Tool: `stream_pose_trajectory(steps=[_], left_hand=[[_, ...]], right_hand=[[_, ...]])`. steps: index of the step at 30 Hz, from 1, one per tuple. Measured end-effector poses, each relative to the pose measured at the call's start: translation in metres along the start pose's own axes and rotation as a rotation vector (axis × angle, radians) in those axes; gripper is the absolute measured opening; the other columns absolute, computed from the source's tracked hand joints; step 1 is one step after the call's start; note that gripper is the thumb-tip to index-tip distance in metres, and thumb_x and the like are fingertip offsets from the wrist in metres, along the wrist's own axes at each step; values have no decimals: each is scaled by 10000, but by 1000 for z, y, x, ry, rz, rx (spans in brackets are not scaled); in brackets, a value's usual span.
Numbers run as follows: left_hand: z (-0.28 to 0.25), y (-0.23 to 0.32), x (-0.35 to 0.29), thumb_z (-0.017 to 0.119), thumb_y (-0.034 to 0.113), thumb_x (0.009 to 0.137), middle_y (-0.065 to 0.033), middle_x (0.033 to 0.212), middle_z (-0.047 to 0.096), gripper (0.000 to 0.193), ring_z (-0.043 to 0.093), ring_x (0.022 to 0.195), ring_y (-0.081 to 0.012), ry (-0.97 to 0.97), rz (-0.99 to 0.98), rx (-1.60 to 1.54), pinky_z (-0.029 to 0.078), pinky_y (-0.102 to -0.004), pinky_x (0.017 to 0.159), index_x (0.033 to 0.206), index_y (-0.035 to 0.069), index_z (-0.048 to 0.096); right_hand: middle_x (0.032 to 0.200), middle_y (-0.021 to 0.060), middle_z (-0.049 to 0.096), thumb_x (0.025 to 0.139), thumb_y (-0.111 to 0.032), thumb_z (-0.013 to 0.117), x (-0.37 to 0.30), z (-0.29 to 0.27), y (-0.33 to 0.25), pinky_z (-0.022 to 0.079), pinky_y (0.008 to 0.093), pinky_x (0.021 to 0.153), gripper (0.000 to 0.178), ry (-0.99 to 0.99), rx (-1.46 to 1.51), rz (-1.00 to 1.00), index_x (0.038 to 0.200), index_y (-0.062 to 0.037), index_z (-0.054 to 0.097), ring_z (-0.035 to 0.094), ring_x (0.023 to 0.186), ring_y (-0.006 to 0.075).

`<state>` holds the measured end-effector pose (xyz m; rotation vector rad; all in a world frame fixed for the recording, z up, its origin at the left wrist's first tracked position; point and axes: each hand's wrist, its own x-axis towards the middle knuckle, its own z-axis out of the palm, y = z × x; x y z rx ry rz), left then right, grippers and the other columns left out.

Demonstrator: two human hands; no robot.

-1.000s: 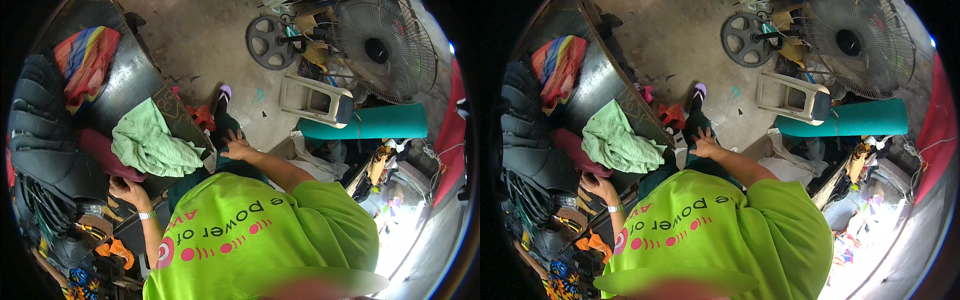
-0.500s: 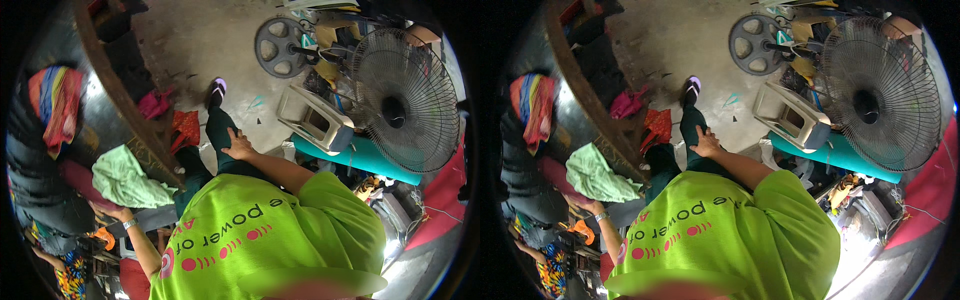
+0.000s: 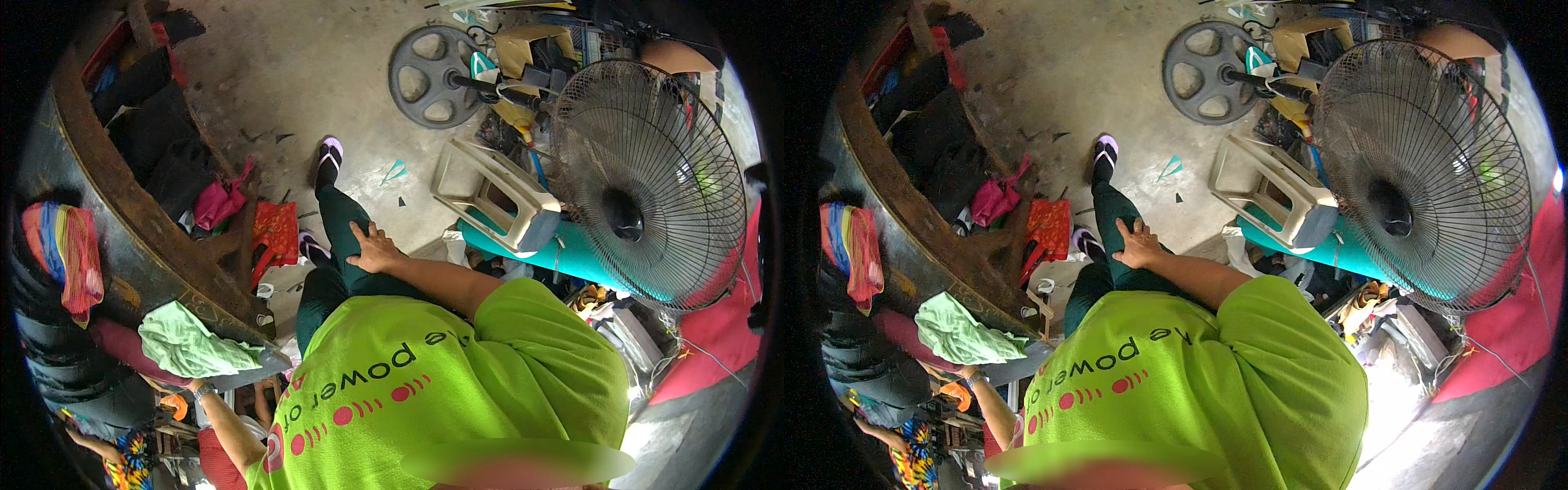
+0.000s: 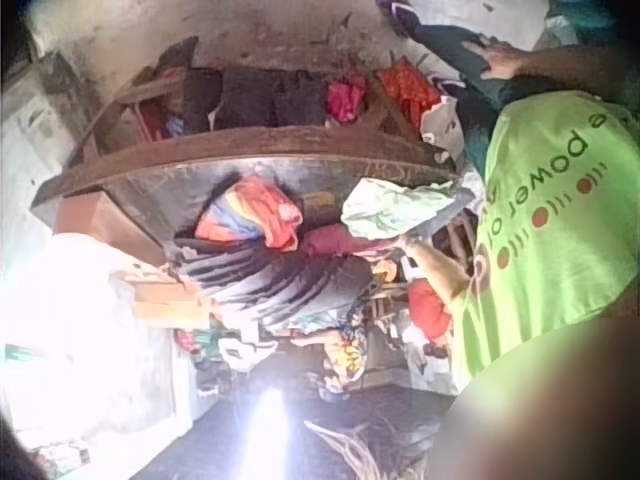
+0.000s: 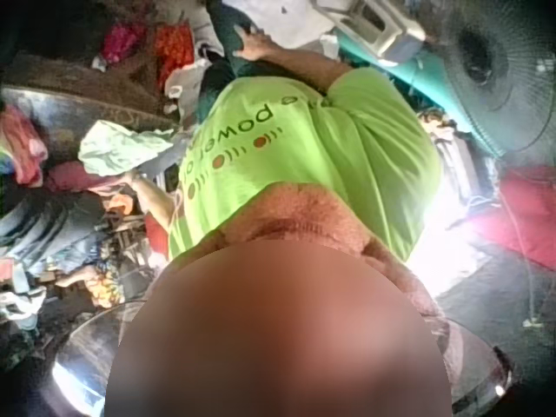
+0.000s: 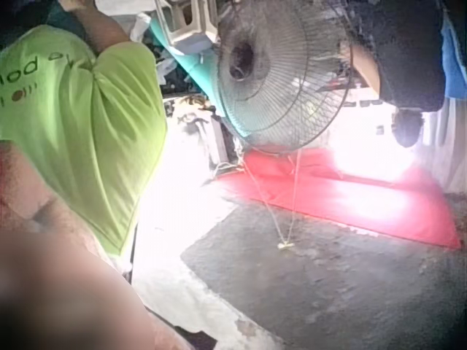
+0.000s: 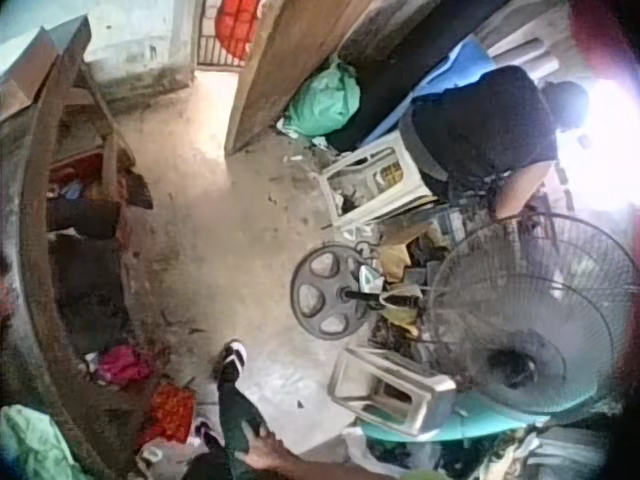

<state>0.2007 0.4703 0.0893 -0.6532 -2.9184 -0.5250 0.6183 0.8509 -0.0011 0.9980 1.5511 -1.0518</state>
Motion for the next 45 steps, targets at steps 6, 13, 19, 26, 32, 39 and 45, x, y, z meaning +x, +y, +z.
stream_pose_trajectory(steps=[6,13,19,26,32,39,45], left_hand=[[-6,0,-6,556,206,921,-145,1487,356,599,351,1361,-263,6,-38,4,237,-370,1159,1434,-3,328],[-13,5,-17,543,198,927,-143,1487,358,585,353,1360,-259,54,-102,-55,237,-366,1159,1433,-4,330],[-16,13,-20,531,191,932,-141,1486,361,573,354,1360,-255,74,-151,-110,238,-363,1159,1432,-5,332],[-17,10,-26,518,183,938,-138,1486,364,559,356,1359,-251,76,-189,-146,238,-359,1159,1431,-6,334],[-17,8,-28,507,176,943,-136,1485,366,548,357,1358,-247,85,-212,-173,239,-355,1159,1431,-8,336],[-12,4,-29,493,168,949,-134,1485,369,535,358,1357,-243,96,-227,-213,239,-351,1159,1430,-9,338],[-2,3,-20,482,161,954,-132,1484,371,524,360,1357,-239,121,-226,-267,240,-348,1158,1429,-10,340]], right_hand=[[1491,357,217,808,-500,666,3,-6,10,380,541,1044,965,-14,-1,-22,1539,-195,113,367,1303,518],[1460,380,252,765,-505,716,7,0,11,370,532,1055,1020,26,-58,-21,1539,-204,123,374,1284,548],[1448,352,267,763,-502,719,15,-2,5,398,514,1033,1024,-9,-82,-6,1543,-217,120,387,1283,512],[1430,345,278,760,-492,721,16,6,-3,407,509,1022,1026,4,-140,6,1544,-224,115,407,1256,508],[1430,362,264,758,-495,719,16,8,-1,406,510,1020,1031,-13,-143,0,1544,-225,109,403,1252,521],[1449,368,236,758,-500,716,16,8,5,401,506,1027,1029,-5,-161,-16,1544,-223,112,398,1257,523],[1427,324,289,781,-463,716,11,4,3,412,505,1022,980,14,-185,-18,1536,-203,147,406,1262,481]])
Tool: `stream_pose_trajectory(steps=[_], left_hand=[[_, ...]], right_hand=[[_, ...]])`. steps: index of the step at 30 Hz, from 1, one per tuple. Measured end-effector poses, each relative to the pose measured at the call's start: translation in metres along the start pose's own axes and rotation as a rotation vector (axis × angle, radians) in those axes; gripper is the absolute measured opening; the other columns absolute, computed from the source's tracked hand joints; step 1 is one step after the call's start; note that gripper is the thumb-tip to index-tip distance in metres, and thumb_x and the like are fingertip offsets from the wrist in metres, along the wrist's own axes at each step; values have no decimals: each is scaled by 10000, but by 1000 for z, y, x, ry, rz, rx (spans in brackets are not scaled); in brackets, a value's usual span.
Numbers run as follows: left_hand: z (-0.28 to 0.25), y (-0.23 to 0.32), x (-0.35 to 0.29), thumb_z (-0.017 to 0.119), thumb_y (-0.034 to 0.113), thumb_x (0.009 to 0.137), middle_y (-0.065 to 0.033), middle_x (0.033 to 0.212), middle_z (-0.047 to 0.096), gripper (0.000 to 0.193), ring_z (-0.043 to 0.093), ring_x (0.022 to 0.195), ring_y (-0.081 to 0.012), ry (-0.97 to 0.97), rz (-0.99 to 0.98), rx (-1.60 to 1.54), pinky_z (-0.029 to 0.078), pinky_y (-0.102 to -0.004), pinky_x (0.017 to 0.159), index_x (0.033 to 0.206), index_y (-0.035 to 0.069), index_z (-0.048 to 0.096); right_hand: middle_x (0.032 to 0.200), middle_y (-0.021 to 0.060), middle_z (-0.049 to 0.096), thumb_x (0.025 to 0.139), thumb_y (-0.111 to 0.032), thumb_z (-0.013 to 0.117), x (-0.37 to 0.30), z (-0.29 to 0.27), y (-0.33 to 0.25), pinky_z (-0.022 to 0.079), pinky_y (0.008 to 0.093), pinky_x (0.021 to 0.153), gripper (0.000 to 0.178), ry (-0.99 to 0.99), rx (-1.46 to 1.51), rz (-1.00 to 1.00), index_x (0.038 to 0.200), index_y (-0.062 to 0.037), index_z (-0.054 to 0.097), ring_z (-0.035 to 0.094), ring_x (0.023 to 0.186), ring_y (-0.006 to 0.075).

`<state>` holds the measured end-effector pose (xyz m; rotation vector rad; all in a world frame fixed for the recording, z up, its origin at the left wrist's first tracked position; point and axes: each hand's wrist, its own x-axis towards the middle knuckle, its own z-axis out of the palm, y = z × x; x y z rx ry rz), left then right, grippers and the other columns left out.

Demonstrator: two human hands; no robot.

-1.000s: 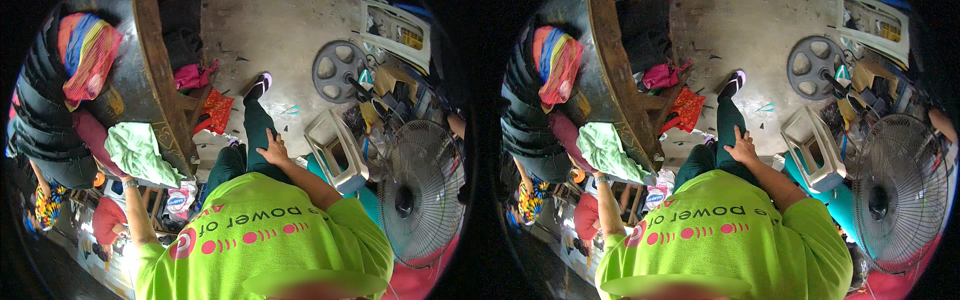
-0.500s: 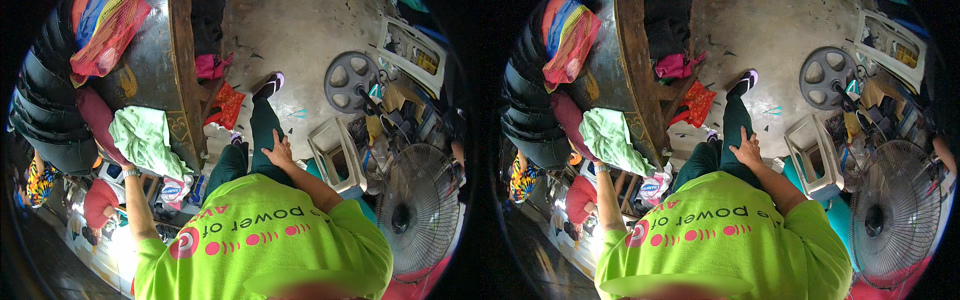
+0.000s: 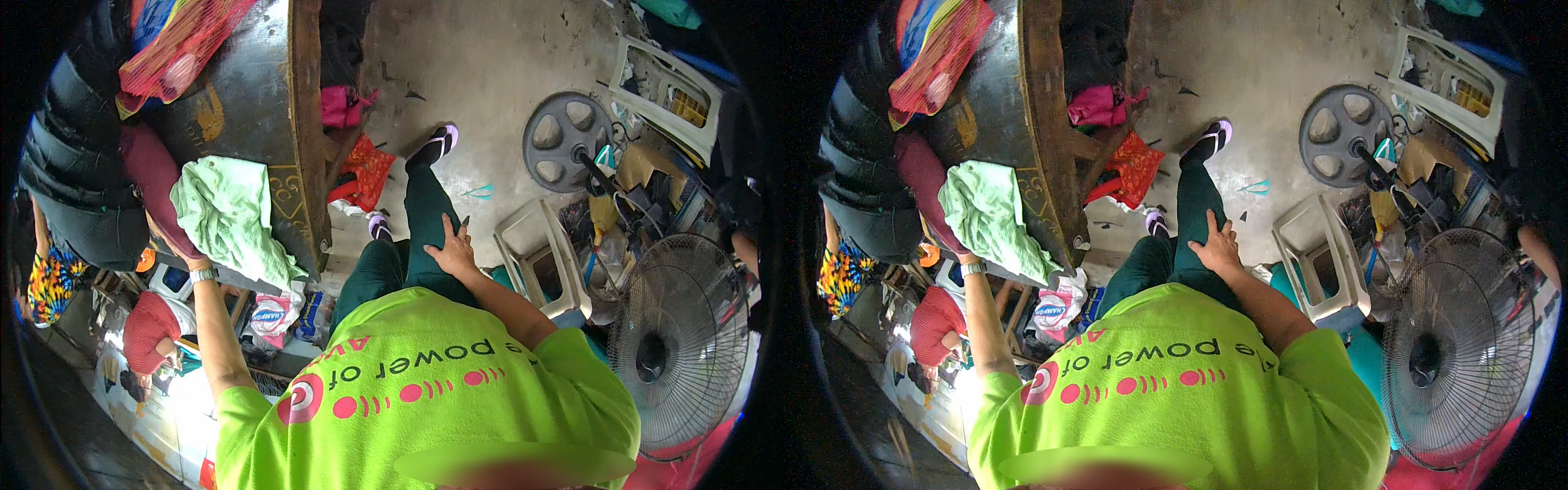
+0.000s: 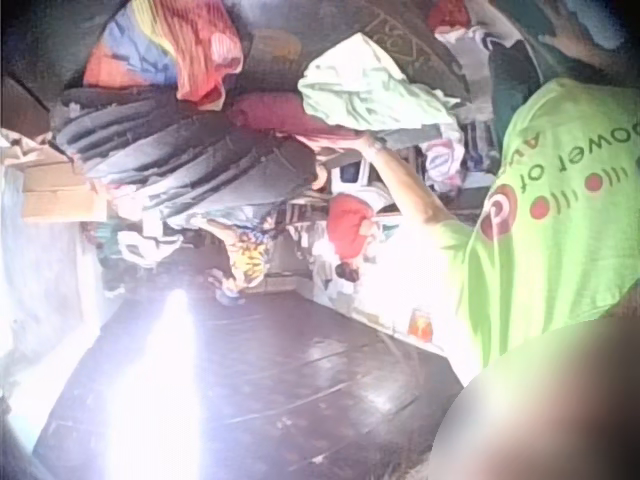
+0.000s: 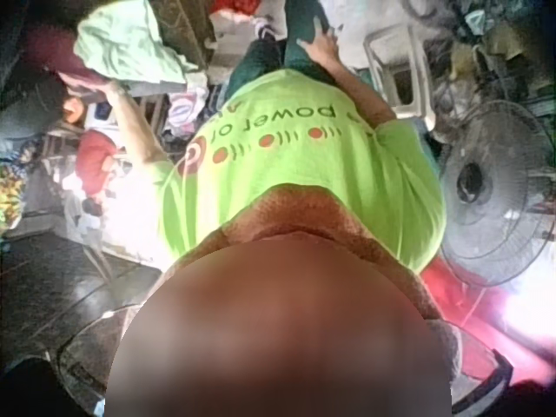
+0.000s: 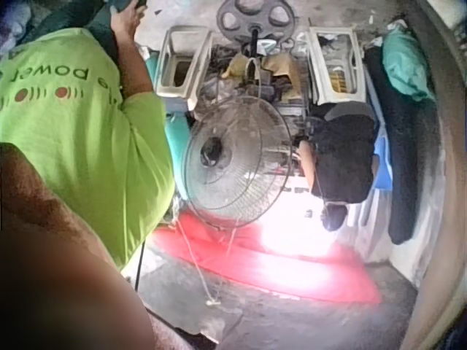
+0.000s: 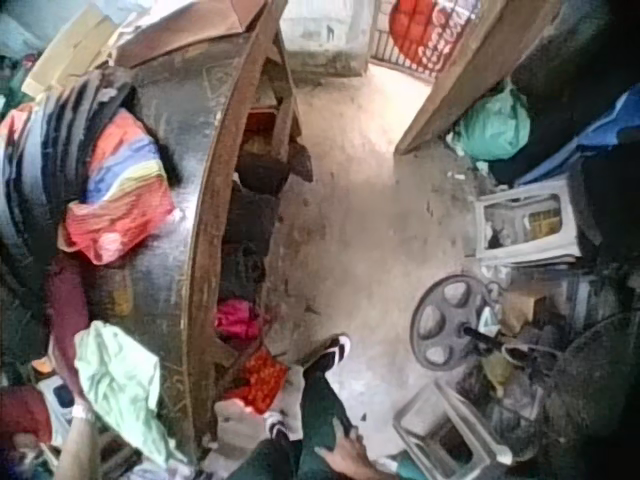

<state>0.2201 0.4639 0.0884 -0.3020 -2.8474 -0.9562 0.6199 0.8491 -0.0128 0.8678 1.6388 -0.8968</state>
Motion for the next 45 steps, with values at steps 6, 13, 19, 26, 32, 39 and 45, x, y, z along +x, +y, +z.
stream_pose_trajectory(steps=[6,13,19,26,32,39,45], left_hand=[[28,33,15,436,71,942,-128,1427,456,461,437,1302,-229,135,-180,-273,300,-322,1130,1396,-5,427],[27,58,19,666,183,825,-182,1078,624,375,577,999,-354,111,295,323,437,-429,865,1162,20,639],[19,74,12,633,143,791,-204,1066,666,303,628,1020,-319,258,198,54,467,-396,948,1059,8,676],[-20,64,-166,632,139,898,-77,1031,682,218,637,895,-143,231,-50,-648,506,-293,813,1089,44,678],[-51,-5,-420,694,340,867,-94,1034,687,410,639,953,-173,-505,-764,-640,491,-334,872,1148,48,631],[-97,20,-532,445,689,886,-124,1406,470,812,510,1205,-230,-814,-1307,-1051,491,-386,894,1434,90,415],[-64,23,-529,551,620,873,-207,1540,276,908,331,1396,-327,-650,-1182,-795,303,-383,1118,1505,43,247]], right_hand=[[1408,307,316,775,-462,721,-1,13,5,406,499,1025,985,47,-23,-20,1537,-209,151,409,1264,472],[1418,320,346,784,-528,689,1,40,22,372,495,1057,974,90,-38,-72,1540,-217,159,432,1267,481],[1424,327,388,830,-562,628,-4,65,27,399,485,1042,883,118,-335,-237,1514,-156,247,474,1256,454],[1067,259,648,859,-343,656,-37,80,9,483,485,861,426,217,-600,-428,1141,-27,611,607,1022,433],[980,228,671,827,-285,695,-33,91,-30,492,466,800,341,226,-613,-473,1031,-18,634,630,950,416],[1031,207,663,819,-262,682,-32,108,-106,491,448,845,324,6,-834,-770,1062,-49,655,629,988,374],[1084,217,651,819,-271,673,-16,126,-185,495,461,862,314,-252,-1132,-840,1042,-51,660,621,1003,383]])
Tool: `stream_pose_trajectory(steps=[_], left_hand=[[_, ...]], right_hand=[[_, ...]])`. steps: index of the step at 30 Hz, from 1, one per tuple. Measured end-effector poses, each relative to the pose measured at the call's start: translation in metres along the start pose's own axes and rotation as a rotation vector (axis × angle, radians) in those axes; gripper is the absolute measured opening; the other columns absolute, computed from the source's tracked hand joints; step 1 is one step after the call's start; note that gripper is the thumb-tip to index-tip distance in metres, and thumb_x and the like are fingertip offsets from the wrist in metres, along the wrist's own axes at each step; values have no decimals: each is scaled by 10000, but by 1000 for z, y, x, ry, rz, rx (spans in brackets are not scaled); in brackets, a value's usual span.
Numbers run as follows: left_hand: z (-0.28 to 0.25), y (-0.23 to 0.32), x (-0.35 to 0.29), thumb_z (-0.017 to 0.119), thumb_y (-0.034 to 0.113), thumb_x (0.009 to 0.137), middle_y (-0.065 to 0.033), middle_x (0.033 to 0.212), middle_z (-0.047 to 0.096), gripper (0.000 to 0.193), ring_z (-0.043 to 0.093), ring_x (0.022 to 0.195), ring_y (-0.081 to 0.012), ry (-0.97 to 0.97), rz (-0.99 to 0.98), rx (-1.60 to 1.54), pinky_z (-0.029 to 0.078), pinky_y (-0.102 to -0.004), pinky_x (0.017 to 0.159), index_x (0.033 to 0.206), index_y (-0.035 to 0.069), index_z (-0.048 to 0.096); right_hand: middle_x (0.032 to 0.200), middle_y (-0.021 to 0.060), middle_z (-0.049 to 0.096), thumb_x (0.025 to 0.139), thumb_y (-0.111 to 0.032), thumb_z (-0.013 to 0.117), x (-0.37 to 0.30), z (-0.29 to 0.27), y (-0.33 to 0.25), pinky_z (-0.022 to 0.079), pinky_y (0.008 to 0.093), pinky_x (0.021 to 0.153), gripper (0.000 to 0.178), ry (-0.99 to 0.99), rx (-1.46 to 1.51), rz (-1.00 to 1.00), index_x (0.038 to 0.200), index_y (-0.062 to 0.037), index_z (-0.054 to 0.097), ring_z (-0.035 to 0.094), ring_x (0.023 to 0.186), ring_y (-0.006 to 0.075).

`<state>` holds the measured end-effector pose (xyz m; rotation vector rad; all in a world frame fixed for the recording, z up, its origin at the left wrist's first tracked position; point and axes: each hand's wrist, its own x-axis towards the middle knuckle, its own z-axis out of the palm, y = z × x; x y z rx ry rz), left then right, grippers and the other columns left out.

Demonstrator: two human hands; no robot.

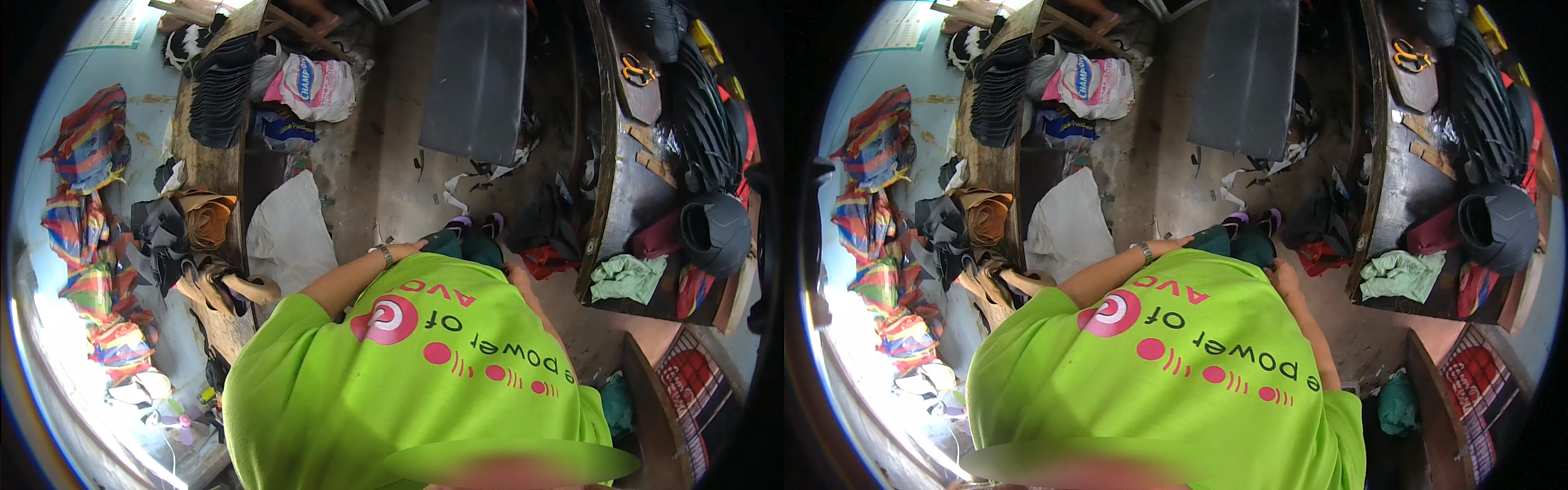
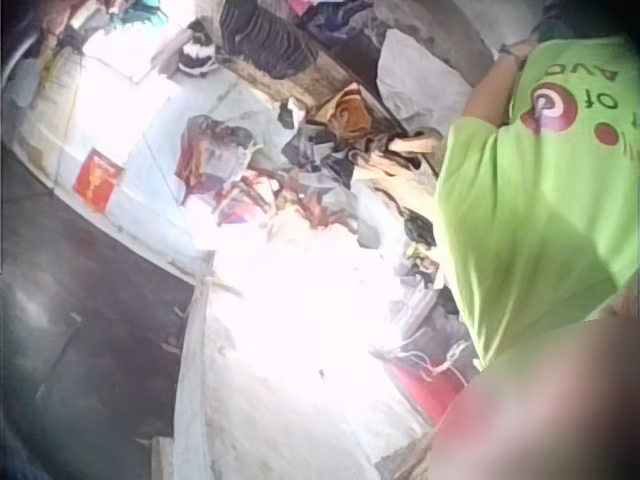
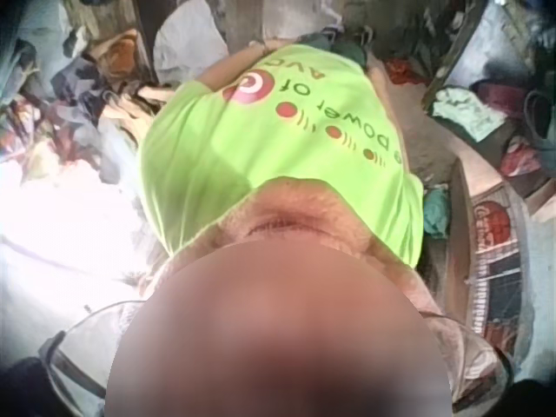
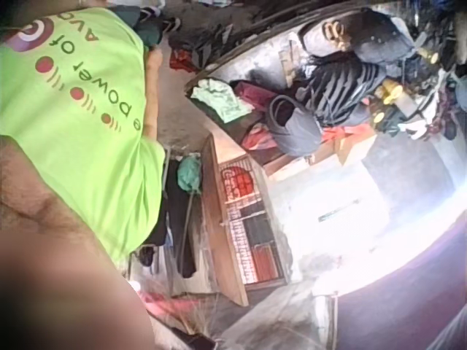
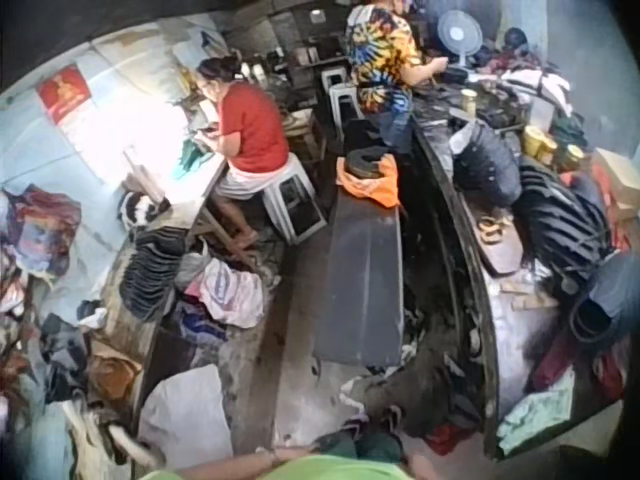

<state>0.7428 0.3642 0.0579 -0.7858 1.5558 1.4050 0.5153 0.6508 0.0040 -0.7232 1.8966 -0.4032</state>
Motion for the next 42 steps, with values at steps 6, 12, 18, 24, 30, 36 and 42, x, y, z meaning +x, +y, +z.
stream_pose_trajectory(steps=[6,12,18,24,30,36,42], left_hand=[[-17,23,-17,643,577,820,-261,1434,419,804,443,1301,-378,430,-92,124,367,-392,1071,1425,99,415],[-71,46,-45,701,266,833,-132,887,716,248,682,856,-279,604,28,205,520,-380,777,910,30,708],[-164,58,-85,668,249,872,-52,815,692,217,604,677,-142,107,163,162,481,-317,620,943,46,702],[-328,38,-61,654,242,901,8,766,648,219,544,653,-76,11,231,55,453,-263,600,964,34,687],[-560,-8,142,650,172,893,-27,885,685,203,613,788,-119,528,366,-365,504,-282,748,1020,16,672],[-721,-93,286,690,199,862,-146,1070,680,264,650,971,-274,643,61,50,507,-355,869,1086,58,689],[-807,-144,363,683,332,852,-139,1376,454,417,454,1264,-313,737,-232,177,381,-395,1069,1194,94,654]], right_hand=[[988,221,671,816,-291,686,51,-56,-30,511,465,842,292,22,-228,-172,999,-64,662,637,964,387],[1016,207,682,826,-273,681,100,-120,-72,512,438,846,313,92,-172,-190,1035,-40,673,643,980,377],[969,212,685,836,-256,685,184,-157,-134,510,422,837,314,200,14,-288,1046,-23,672,654,940,372],[1050,202,634,868,-264,671,316,-181,-259,474,411,906,332,479,106,-271,1095,-23,647,600,1027,367],[1307,216,504,895,-256,643,473,-192,-349,408,463,981,459,1090,-193,-174,1285,-41,530,489,1179,404],[1436,237,385,926,-324,577,543,-189,-372,262,518,1084,546,1121,-477,194,1386,-60,451,348,1333,388],[1483,229,320,952,-279,538,542,-190,-364,224,488,1124,543,1096,-351,129,1414,-19,419,313,1366,382]])
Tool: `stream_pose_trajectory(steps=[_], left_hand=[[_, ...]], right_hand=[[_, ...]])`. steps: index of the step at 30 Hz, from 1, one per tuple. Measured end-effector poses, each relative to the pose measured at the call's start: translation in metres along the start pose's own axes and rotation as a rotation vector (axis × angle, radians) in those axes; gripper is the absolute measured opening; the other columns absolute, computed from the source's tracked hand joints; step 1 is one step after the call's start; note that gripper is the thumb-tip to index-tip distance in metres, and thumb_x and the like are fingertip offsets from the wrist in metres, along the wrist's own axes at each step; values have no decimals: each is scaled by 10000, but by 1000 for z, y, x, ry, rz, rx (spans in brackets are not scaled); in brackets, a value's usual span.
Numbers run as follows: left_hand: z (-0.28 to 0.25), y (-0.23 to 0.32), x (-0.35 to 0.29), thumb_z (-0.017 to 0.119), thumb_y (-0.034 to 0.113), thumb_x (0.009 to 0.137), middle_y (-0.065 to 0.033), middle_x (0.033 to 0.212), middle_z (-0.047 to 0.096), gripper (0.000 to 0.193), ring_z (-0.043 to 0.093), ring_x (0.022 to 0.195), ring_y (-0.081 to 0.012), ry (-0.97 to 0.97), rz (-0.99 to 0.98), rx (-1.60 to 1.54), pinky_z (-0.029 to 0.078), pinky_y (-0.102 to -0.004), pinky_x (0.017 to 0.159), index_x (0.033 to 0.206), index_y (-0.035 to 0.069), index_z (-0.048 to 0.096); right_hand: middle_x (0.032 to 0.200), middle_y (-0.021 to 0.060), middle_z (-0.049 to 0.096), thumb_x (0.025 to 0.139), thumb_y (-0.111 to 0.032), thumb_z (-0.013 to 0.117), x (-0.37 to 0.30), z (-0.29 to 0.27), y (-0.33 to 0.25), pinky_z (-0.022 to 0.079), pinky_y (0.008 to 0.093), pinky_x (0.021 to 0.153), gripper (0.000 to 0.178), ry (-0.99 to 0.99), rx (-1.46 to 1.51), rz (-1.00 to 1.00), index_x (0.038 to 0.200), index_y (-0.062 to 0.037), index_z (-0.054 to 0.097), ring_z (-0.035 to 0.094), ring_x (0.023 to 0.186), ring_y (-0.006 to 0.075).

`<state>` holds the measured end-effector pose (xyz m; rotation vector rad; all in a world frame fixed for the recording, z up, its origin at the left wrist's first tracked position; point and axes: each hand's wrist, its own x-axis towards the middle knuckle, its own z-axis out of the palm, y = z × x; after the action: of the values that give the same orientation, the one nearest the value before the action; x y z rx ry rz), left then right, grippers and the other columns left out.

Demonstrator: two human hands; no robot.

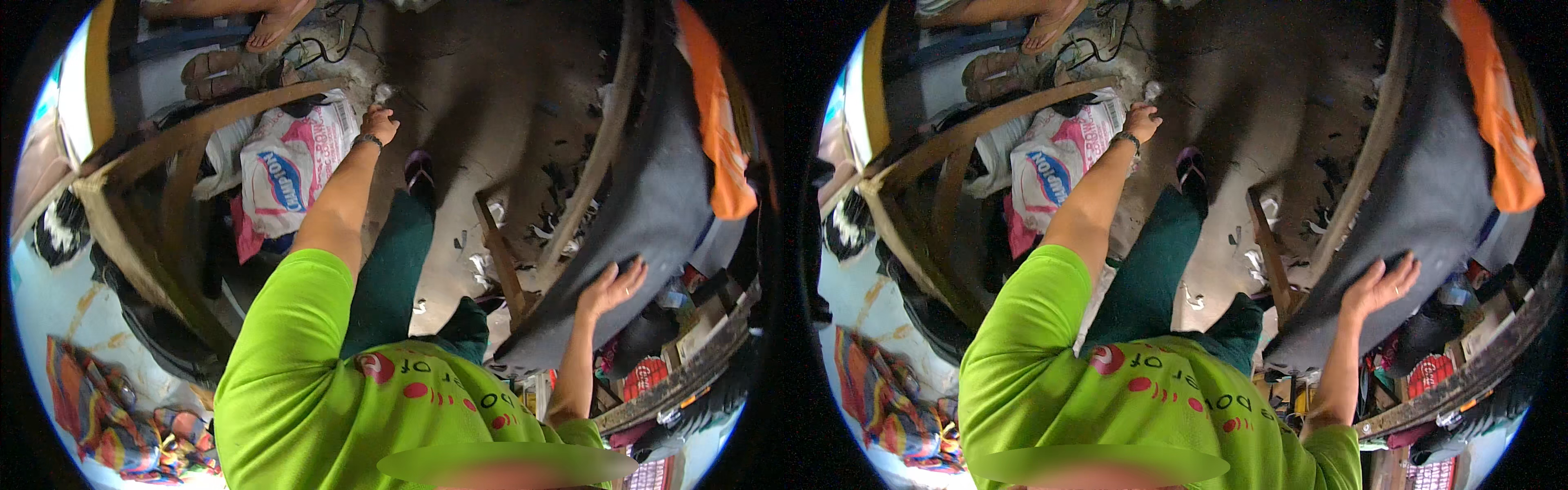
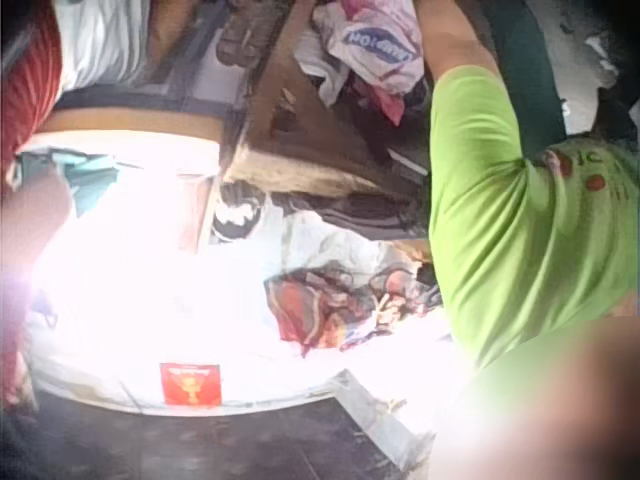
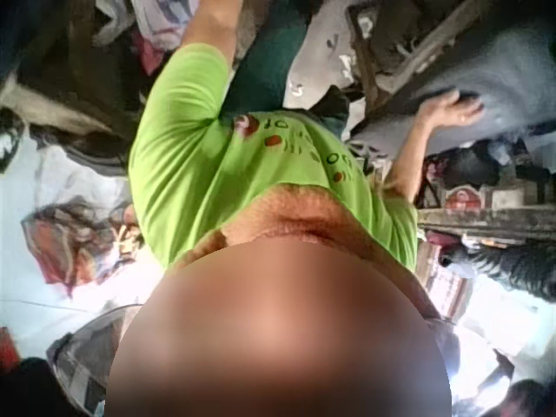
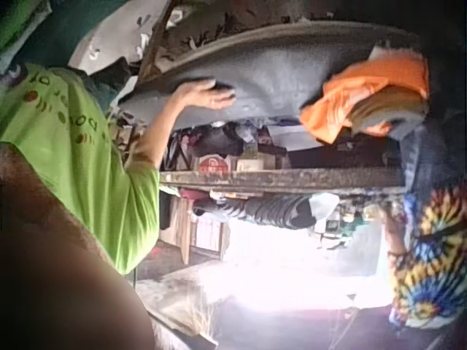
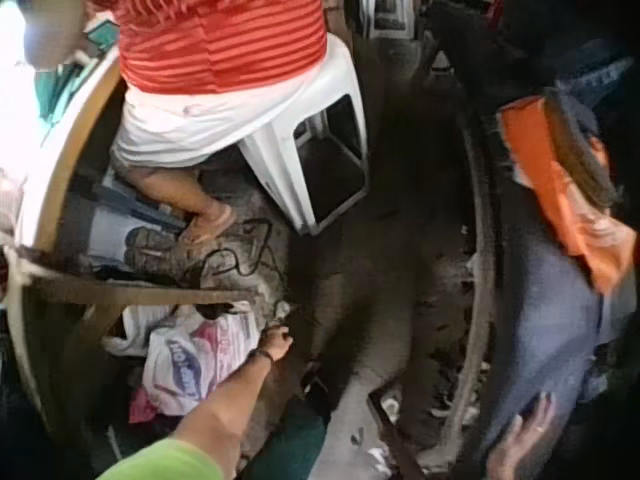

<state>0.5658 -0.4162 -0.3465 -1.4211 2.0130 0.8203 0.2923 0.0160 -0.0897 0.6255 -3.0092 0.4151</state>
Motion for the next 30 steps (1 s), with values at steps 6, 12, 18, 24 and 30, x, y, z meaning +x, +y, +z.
stream_pose_trajectory(steps=[6,12,18,24,30], left_hand=[[9,-43,115,669,394,826,-233,1545,210,653,235,1424,-366,33,17,181,225,-425,1174,1356,41,522],[-5,-64,193,625,467,833,-236,1575,124,711,147,1445,-408,76,-23,376,134,-424,1198,1361,6,506],[-18,-82,238,615,487,830,-149,1609,46,724,34,1474,-369,47,-190,415,166,-511,1177,1412,80,472],[-1,-115,287,602,487,841,-100,1614,35,706,11,1475,-364,-15,-117,473,191,-632,1120,1416,98,473],[12,-112,281,707,421,774,-114,1465,409,614,420,1314,-325,70,-46,293,354,-461,1081,1271,80,590]], right_hand=[[1516,217,273,992,-365,444,1,0,-1,196,502,1146,588,-29,19,30,1457,-19,347,267,1402,370],[1494,211,329,994,-521,369,1,-4,2,200,501,1153,680,-54,-63,23,1453,-19,351,295,1385,371],[1514,237,275,1007,-517,294,-9,-9,12,186,520,1153,697,-104,-140,37,1482,-7,266,257,1403,392],[1543,255,181,1008,-531,252,-18,-14,22,203,508,1158,743,-88,-136,114,1495,28,201,236,1414,393],[1542,251,176,1008,-524,260,-19,-11,18,205,515,1157,736,-94,-101,118,1497,22,201,236,1414,392]])
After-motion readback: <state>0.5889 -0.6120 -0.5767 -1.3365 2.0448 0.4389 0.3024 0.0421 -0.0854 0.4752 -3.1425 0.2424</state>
